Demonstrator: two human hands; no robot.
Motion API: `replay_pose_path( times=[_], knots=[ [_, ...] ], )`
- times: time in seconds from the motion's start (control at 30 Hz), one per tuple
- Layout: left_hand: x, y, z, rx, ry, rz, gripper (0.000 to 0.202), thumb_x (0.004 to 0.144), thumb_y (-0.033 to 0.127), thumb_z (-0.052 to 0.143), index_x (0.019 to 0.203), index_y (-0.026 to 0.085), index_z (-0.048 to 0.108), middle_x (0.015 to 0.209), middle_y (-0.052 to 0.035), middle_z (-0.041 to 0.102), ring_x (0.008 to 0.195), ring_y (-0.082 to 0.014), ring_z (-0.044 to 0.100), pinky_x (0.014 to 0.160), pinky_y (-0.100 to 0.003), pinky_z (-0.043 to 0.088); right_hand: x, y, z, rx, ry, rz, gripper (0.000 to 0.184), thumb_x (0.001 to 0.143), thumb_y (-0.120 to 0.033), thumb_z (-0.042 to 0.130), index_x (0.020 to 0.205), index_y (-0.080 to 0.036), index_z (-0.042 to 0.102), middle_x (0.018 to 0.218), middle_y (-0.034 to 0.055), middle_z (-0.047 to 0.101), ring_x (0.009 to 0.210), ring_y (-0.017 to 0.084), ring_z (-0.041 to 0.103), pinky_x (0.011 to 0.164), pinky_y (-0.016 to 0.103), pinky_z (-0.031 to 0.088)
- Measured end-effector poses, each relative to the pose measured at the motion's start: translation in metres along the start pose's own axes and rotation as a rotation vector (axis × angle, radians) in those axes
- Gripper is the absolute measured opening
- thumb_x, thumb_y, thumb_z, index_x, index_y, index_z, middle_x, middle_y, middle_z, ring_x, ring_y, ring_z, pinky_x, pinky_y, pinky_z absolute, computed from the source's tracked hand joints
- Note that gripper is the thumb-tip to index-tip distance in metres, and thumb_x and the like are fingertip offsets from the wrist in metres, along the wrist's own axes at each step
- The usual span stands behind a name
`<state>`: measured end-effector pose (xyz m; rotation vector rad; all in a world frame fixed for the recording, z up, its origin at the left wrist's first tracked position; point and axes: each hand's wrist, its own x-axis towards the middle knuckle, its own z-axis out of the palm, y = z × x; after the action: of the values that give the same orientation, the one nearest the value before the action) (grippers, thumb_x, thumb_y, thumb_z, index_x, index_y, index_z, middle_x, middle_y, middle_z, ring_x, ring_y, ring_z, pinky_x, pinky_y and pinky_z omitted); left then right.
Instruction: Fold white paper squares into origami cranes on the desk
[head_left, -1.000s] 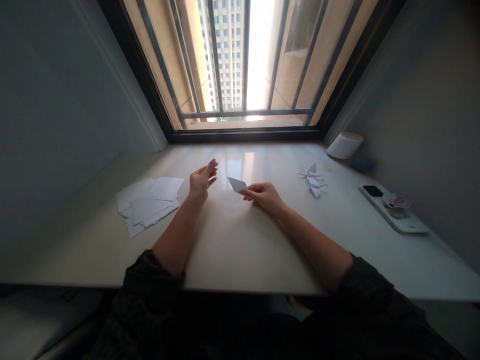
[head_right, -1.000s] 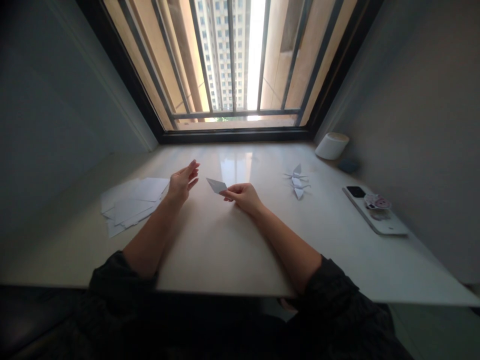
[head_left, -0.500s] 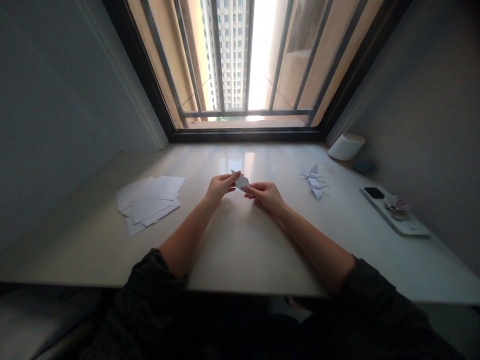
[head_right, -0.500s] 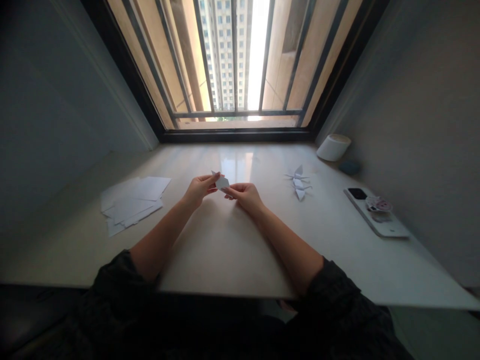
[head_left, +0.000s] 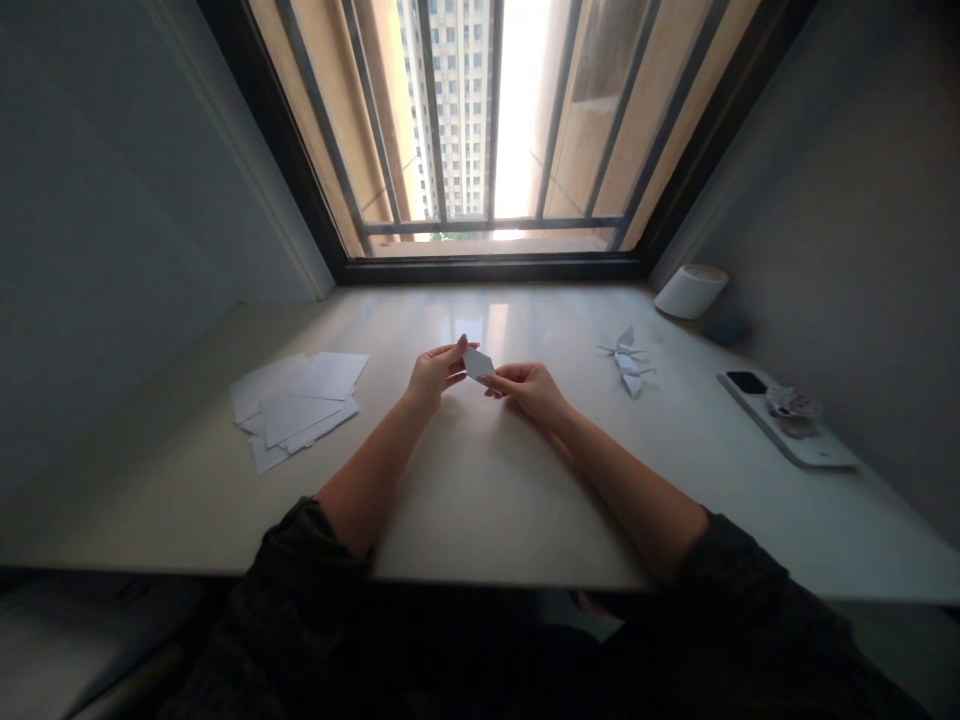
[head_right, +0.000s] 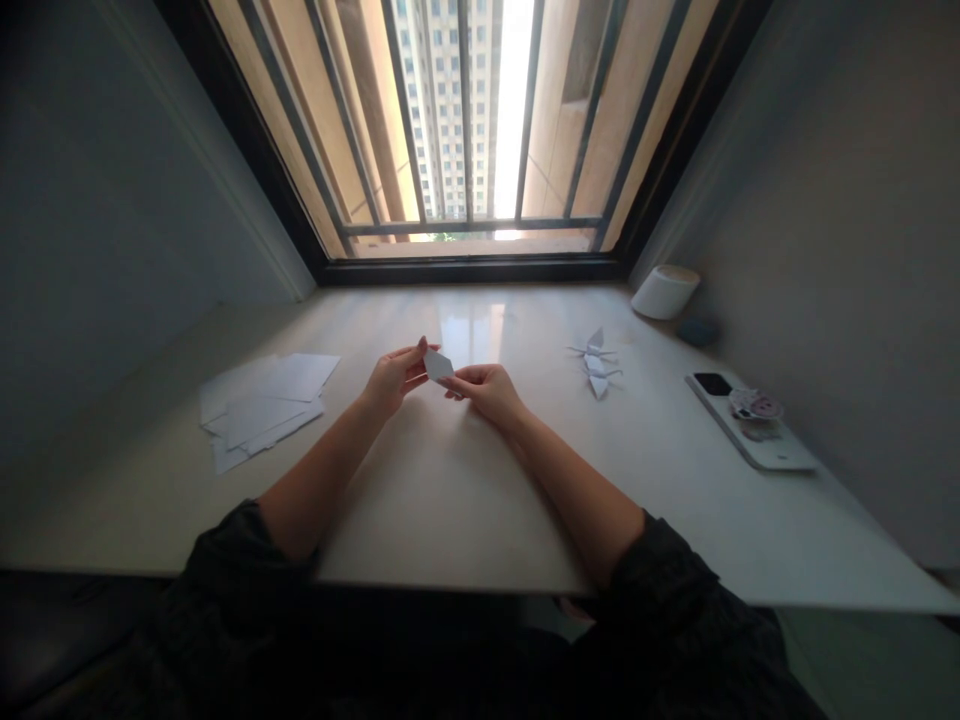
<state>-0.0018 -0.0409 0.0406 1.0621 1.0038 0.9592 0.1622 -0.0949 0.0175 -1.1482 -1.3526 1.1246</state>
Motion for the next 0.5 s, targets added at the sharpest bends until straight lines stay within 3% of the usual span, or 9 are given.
replay_pose_path(
  times=[0.2,0.33,0.4,0.5],
  knots=[
    [0.005,-0.003,-0.002,0.002,0.053,-0.041,0.046,0.063,0.057,0.072,0.088,0.018,0.073,0.095,-0.0096,0.072,0.098,-0.0257,0.063,0.083,-0.034,0.045,0.002,0.003,0.000,-0.002,-0.009,0.011,0.036,0.063,-0.052,0.075,0.072,-0.017,0.074,0.064,0.0043,0.070,0.056,0.013,0.057,0.060,0.027,0.045],
    [0.011,0.004,-0.015,-0.105,0.209,0.026,0.043,0.067,0.055,0.071,0.093,0.021,0.071,0.108,-0.0069,0.069,0.105,-0.0219,0.061,0.084,-0.030,0.046,0.002,0.006,0.001,-0.003,0.000,0.016,0.034,0.063,-0.050,0.076,0.067,-0.017,0.074,0.060,0.0036,0.068,0.054,0.013,0.057,0.057,0.026,0.043],
    [0.012,0.008,-0.020,-0.135,0.242,0.063,0.046,0.069,0.057,0.069,0.099,0.023,0.069,0.115,-0.0064,0.067,0.107,-0.0202,0.061,0.085,-0.029,0.046,0.004,0.010,0.002,0.020,0.067,0.012,0.033,0.064,-0.049,0.075,0.067,-0.016,0.074,0.060,0.0038,0.068,0.055,0.013,0.058,0.058,0.027,0.044],
    [0.009,0.009,-0.017,-0.043,0.185,0.035,0.054,0.071,0.065,0.063,0.102,0.021,0.069,0.113,-0.0099,0.068,0.102,-0.0222,0.064,0.083,-0.032,0.047,0.008,0.017,0.001,0.082,0.254,-0.028,0.035,0.068,-0.049,0.073,0.082,-0.017,0.075,0.066,0.0041,0.069,0.060,0.016,0.061,0.062,0.030,0.048]
  ],
)
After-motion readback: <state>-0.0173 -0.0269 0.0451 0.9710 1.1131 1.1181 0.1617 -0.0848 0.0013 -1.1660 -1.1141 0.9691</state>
